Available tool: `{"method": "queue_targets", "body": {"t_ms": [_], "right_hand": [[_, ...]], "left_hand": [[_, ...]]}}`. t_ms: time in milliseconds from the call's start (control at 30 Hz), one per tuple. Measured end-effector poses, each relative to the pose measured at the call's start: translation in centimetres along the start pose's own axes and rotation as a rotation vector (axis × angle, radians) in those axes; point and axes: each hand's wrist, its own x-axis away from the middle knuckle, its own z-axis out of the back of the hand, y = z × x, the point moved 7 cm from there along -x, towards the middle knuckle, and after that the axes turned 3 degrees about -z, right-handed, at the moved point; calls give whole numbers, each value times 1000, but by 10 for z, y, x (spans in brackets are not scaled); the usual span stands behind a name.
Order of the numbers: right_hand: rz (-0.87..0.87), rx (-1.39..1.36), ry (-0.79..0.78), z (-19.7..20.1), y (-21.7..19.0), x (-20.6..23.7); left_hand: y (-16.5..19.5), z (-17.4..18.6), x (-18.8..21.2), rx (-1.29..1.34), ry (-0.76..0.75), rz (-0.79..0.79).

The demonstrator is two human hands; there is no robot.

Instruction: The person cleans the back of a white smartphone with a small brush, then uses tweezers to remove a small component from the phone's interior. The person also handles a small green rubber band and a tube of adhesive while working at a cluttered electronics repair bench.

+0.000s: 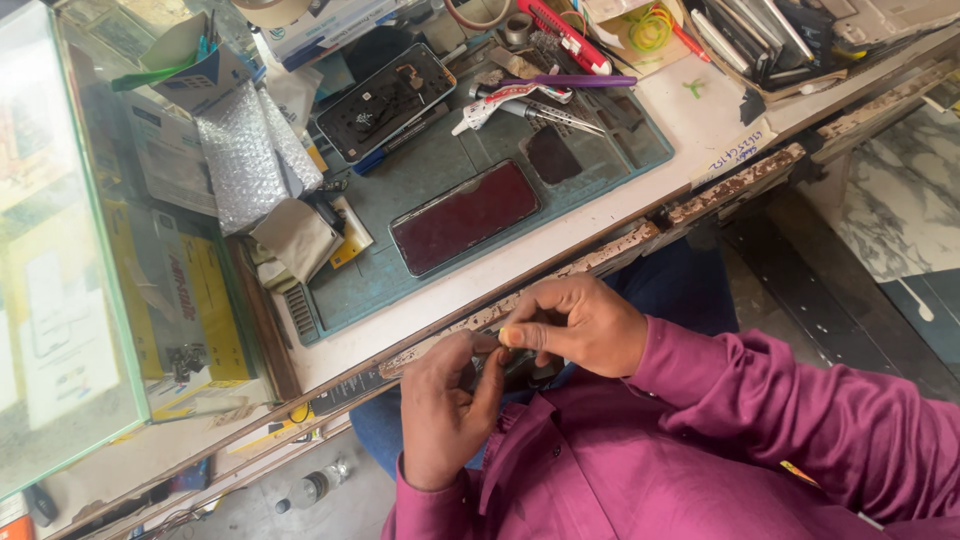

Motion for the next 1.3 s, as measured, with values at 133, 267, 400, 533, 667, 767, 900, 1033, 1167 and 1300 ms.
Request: {"method": "queue_targets", "body": {"t_ms": [133,267,400,533,667,767,900,1033,1167,1300], "right_hand": [[-97,-341,-63,-5,23,1],[-167,-537,-124,-19,45,-2],[-129,-335,-59,-14,49,-3],[-167,-315,-1,-5,46,-3],[-17,-520,45,-8,32,-1],[-13,-630,193,-6,31,-2],[217,0,294,11,-4,-4],[618,788,203,-1,-50,10],[673,1019,116,-10,-61,19],[622,997,155,-7,-59,19]], "left_hand": [[-2,3,0,54,77,29],[8,5,-2,-3,124,-86],[5,4,-4,-11,139,-12],[7,6,-6,-46,156,-66],[7,2,-6,-85,136,-84],[13,-8,-8,-90,80,-154],[17,-6,-4,-161,77,-135],[19,2,-5,-274,80,-122],[18,-2,-7,-337,50,-96],[23,-9,-8,-380,31,-211]]}}
